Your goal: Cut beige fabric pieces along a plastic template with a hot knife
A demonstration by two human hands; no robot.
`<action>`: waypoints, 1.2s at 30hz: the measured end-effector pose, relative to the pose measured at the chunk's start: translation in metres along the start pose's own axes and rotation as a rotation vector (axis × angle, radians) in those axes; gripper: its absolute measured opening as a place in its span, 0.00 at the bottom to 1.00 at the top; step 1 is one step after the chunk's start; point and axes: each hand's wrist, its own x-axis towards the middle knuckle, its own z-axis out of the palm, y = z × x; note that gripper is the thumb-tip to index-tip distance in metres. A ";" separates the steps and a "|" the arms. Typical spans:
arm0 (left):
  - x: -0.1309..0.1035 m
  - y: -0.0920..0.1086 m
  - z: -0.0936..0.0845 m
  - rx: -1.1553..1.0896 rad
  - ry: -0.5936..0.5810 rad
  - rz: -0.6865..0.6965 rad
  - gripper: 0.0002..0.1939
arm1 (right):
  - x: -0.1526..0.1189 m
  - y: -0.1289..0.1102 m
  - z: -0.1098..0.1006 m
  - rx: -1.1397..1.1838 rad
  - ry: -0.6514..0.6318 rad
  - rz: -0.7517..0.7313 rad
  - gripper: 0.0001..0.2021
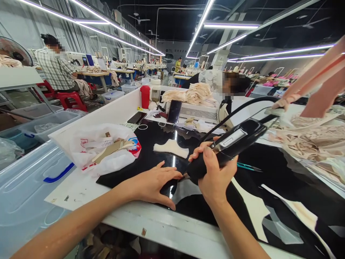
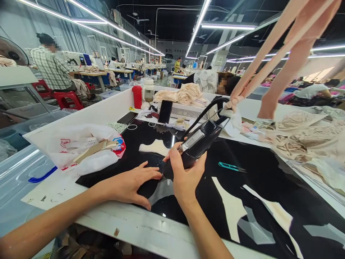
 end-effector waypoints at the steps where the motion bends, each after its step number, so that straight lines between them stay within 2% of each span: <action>1: 0.000 0.000 0.000 -0.002 0.003 0.001 0.37 | -0.001 0.000 0.000 -0.002 -0.001 0.004 0.19; 15: 0.001 0.002 0.000 0.004 -0.012 -0.008 0.39 | -0.002 -0.002 0.001 0.005 0.007 0.007 0.16; 21: 0.002 0.005 -0.004 0.004 -0.029 -0.005 0.37 | -0.006 -0.010 0.002 0.009 0.030 0.047 0.18; 36: 0.002 0.002 -0.002 0.025 -0.035 0.001 0.38 | -0.019 -0.019 0.002 0.074 -0.009 0.051 0.18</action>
